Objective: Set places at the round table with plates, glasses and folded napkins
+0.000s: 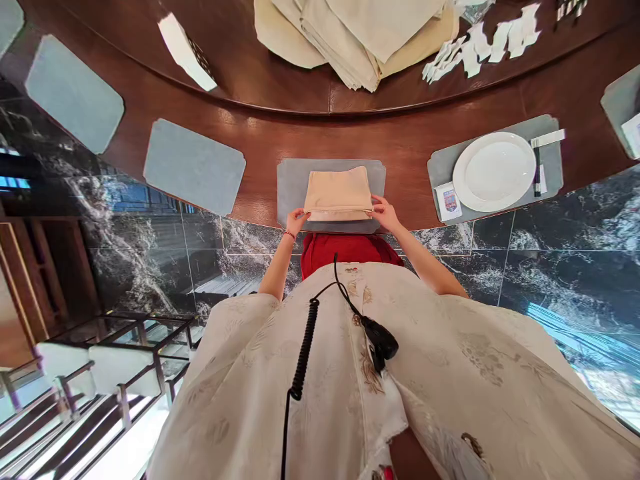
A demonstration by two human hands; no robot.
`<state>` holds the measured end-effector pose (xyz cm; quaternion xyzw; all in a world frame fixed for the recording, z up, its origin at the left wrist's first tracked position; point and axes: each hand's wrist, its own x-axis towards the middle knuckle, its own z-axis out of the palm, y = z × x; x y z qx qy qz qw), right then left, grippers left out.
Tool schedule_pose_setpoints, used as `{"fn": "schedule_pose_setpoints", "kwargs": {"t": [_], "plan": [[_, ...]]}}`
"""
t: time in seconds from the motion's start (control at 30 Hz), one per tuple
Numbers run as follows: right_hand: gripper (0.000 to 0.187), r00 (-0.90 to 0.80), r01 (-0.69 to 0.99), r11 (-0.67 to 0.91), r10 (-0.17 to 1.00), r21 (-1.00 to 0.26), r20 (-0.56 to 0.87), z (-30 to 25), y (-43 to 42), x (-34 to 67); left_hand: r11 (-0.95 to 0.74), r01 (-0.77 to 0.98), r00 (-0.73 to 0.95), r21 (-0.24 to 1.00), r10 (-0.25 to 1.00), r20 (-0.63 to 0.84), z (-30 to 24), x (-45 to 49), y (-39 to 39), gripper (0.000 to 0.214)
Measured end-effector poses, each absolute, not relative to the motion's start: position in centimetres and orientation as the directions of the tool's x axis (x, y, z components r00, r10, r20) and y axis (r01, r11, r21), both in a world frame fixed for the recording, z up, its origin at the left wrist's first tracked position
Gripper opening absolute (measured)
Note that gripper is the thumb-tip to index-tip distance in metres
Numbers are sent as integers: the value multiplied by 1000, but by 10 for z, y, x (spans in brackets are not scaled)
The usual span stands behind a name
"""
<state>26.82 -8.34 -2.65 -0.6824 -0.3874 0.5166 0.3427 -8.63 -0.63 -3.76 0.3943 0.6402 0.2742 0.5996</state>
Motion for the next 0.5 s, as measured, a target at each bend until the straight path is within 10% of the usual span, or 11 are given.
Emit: {"fn": "schedule_pose_setpoints", "kwargs": {"t": [0.23, 0.5], "plan": [[35, 100, 412, -156, 987, -897, -126, -18, -68, 263, 331, 92, -32, 939, 944, -330, -21, -73, 23, 24], [37, 277, 311, -455, 883, -834, -379, -55, -77, 233, 550, -40, -223, 834, 809, -544, -31, -51, 9, 28]]}}
